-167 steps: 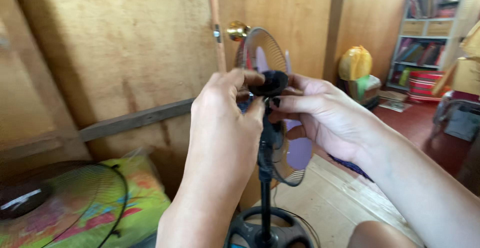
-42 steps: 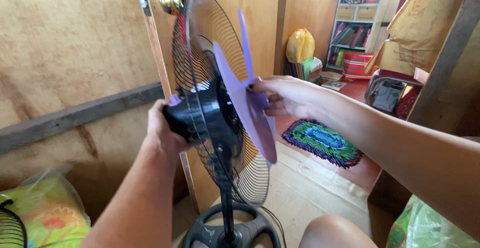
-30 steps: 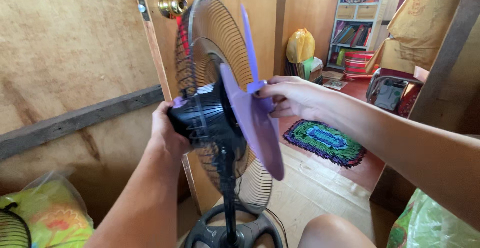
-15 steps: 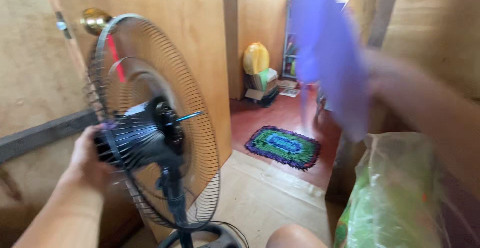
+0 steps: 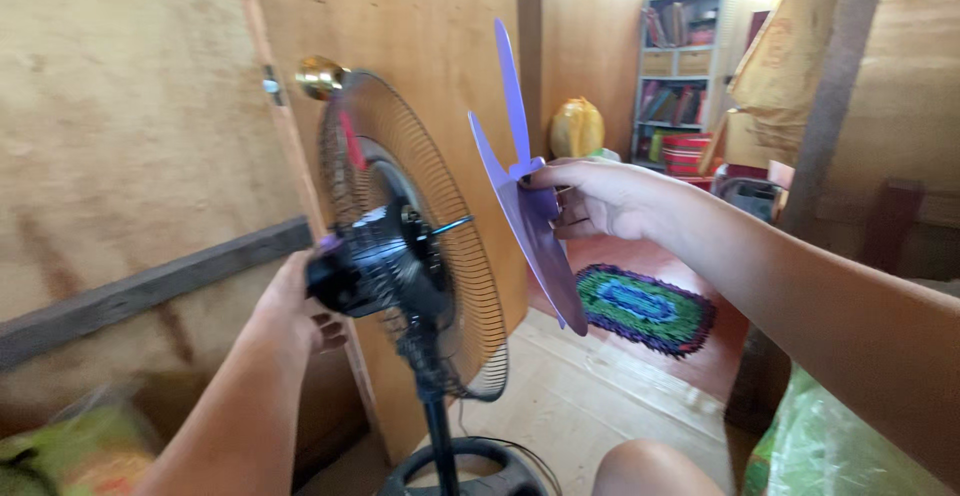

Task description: The person assembles a standing fan by attaching the purple fan blade to the motor shaft, securing it with a nut, and then attaching the front and rear protective grilles. The person repeatedly removes and reattaches components during the process.

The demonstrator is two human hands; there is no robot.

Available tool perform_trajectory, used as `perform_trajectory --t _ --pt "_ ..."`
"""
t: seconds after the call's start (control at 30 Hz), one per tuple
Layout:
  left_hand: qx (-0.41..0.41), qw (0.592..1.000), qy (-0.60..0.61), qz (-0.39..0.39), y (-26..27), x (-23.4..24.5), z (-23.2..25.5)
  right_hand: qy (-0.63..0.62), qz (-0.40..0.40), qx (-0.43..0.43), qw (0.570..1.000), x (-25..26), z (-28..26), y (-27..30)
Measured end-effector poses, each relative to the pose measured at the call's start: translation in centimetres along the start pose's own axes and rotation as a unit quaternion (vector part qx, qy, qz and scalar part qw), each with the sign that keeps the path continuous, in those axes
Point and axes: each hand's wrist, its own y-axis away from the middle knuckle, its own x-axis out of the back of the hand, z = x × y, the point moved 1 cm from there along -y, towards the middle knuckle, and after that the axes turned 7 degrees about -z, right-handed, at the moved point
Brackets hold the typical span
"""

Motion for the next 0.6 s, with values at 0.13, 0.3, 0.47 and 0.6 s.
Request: perform_trajectory --t 0.13,0.3,0.47,0.6 --pt "-0.077 0.995 -0.022 -0.053 1.9 1.1 0.5 0.028 -0.009 -0.002 1.000 -2.0 -0.7 -0.1" --pt "-0.087 0.992 -0.018 -0.092 5.0 2.4 2.1 0.054 -0.006 -0.009 0.999 -3.7 -1.1 -0.8" --pt "-0.093 0.990 -0.021 -0.101 8.4 3.2 2.8 0.059 -0.021 -0.011 0.998 -4.4 -1.0 -1.1" --pt "-0.096 0.992 -0.013 -0.085 11.0 3.8 2.4 0.062 -0.017 -0.015 0.998 -4.0 -1.1 -0.4"
